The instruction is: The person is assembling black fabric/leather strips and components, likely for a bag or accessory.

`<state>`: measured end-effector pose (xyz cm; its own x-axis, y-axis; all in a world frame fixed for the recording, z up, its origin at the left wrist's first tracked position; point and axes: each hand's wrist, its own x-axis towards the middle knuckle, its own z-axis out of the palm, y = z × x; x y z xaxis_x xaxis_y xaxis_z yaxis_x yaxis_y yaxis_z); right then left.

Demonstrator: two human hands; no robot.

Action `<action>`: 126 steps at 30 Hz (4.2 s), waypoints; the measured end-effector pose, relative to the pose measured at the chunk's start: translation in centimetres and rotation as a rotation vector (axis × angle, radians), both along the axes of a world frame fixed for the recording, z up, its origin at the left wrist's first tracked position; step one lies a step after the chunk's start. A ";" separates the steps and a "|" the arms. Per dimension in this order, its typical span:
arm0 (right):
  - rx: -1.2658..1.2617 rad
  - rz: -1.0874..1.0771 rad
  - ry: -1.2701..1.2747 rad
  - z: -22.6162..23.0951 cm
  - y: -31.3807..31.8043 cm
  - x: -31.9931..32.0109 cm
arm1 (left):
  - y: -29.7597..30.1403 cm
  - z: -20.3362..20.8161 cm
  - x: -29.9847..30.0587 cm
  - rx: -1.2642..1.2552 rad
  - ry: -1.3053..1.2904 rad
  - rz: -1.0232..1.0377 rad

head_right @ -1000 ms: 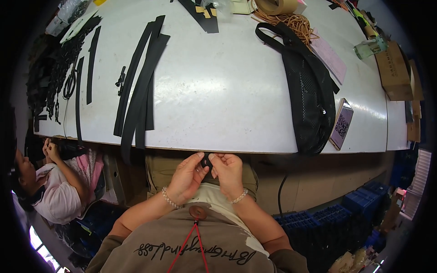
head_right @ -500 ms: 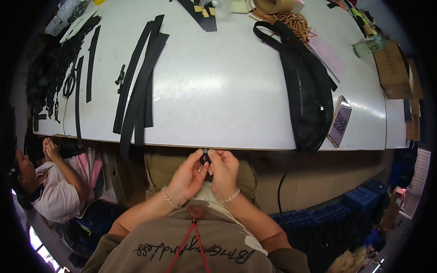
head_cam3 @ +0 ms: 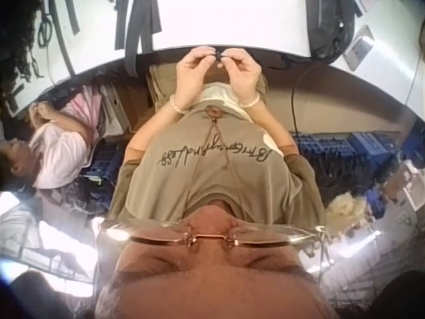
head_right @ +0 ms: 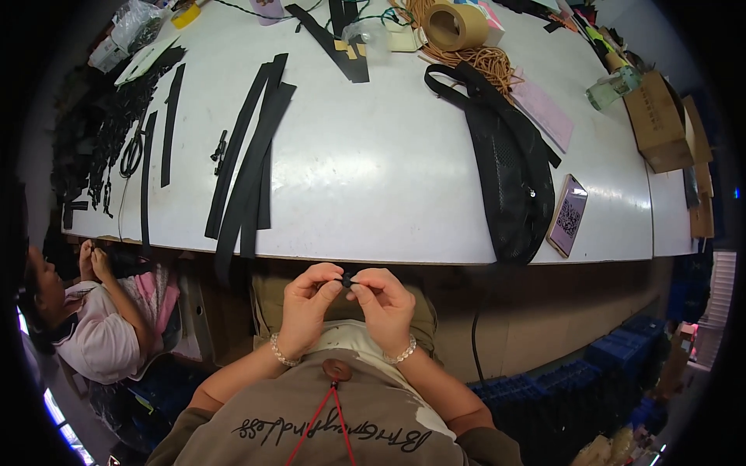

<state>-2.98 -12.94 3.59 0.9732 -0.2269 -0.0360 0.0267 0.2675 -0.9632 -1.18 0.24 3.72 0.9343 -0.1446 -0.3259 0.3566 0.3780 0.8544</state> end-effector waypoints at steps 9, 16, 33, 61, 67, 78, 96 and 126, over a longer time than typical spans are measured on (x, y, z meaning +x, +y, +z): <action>-0.274 -0.016 -0.238 0.5 -0.9 0.2 | 0.0 0.1 0.2 0.056 -0.307 -0.017; -0.137 -0.011 -0.096 0.6 -0.7 -0.1 | 0.4 0.5 0.4 0.092 -0.190 -0.086; 0.160 0.074 0.498 -3.3 -1.0 1.0 | 0.4 -3.4 1.6 0.090 0.290 -0.132; -0.240 0.092 0.058 -0.1 -0.3 0.3 | -0.3 -1.6 -0.8 0.176 -0.281 0.011; -0.328 0.076 0.006 -0.4 -0.2 0.4 | -0.4 -1.3 -0.6 0.080 -0.173 0.025; -0.281 0.089 0.048 0.1 -0.1 0.5 | -0.3 -1.0 -0.2 0.029 0.011 0.011; -0.110 0.090 0.183 -0.3 -0.2 0.4 | -0.3 -1.4 0.2 -0.011 0.107 0.009; -0.068 0.458 0.051 4.6 -2.7 7.0 | 2.6 7.7 8.7 0.134 -0.112 -0.344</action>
<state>4.00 -15.63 8.17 0.9712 0.2221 -0.0860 -0.1270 0.1772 -0.9759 7.55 2.85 11.44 0.8693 -0.4192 -0.2617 0.3446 0.1345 0.9291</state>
